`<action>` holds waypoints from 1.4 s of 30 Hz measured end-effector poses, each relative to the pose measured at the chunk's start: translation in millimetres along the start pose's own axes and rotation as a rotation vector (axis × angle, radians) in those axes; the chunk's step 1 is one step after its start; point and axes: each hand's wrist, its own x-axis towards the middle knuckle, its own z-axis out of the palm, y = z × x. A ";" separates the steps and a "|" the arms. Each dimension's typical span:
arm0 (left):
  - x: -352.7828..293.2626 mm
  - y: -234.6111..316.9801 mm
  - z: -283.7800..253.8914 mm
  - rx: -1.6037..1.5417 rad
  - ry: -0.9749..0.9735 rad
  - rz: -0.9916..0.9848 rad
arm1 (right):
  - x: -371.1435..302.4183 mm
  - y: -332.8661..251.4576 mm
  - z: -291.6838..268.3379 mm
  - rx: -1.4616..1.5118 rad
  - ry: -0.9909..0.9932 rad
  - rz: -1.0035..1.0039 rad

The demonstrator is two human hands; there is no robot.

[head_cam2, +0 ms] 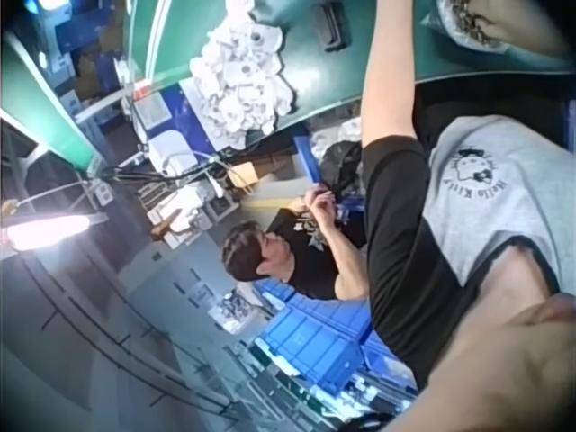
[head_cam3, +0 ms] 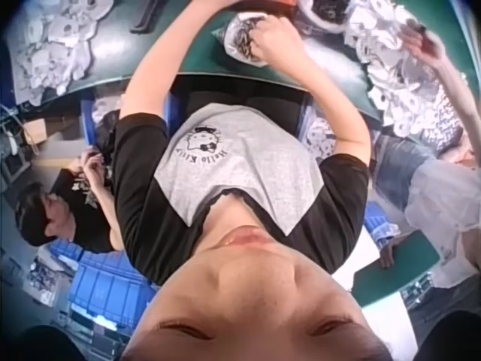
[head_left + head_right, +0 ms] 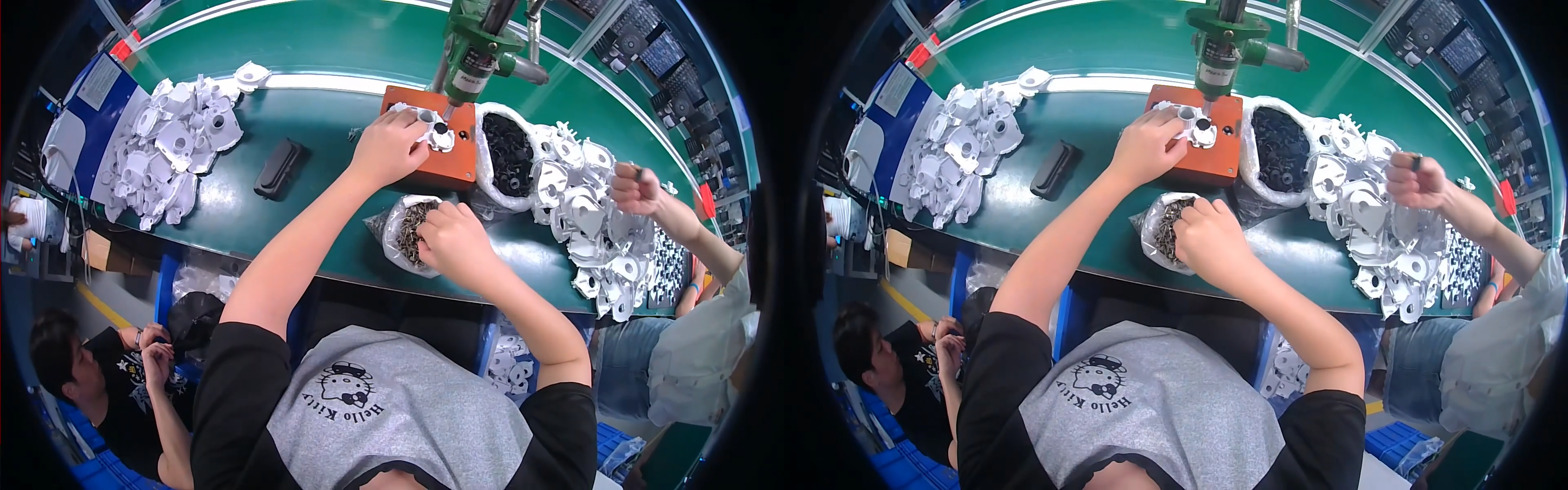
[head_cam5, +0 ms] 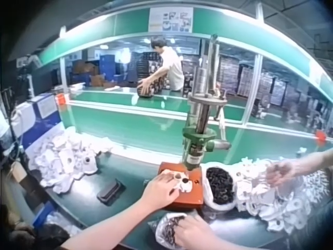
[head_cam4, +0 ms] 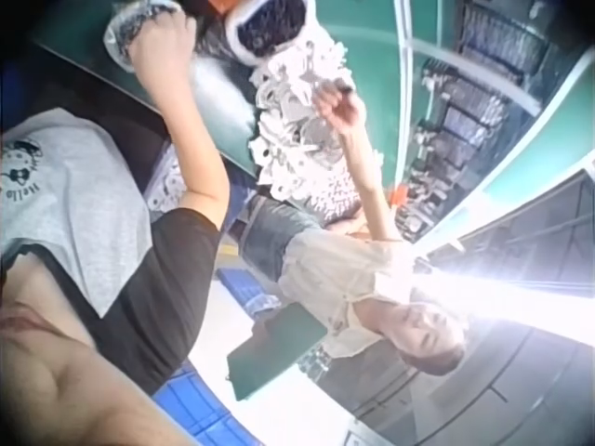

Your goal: Using a manual press to assemble small white plastic components on a production line.

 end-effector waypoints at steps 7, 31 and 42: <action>-0.6 0.7 -1.6 0.012 0.025 0.011 | 0.4 -1.6 -0.5 -0.031 -0.003 -0.028; 2.1 -0.4 -1.7 -0.015 0.039 0.015 | 6.2 12.9 -16.7 0.397 -0.090 0.113; 0.4 1.0 -3.8 -0.042 0.020 0.022 | 60.4 135.3 -25.5 1.002 0.034 0.705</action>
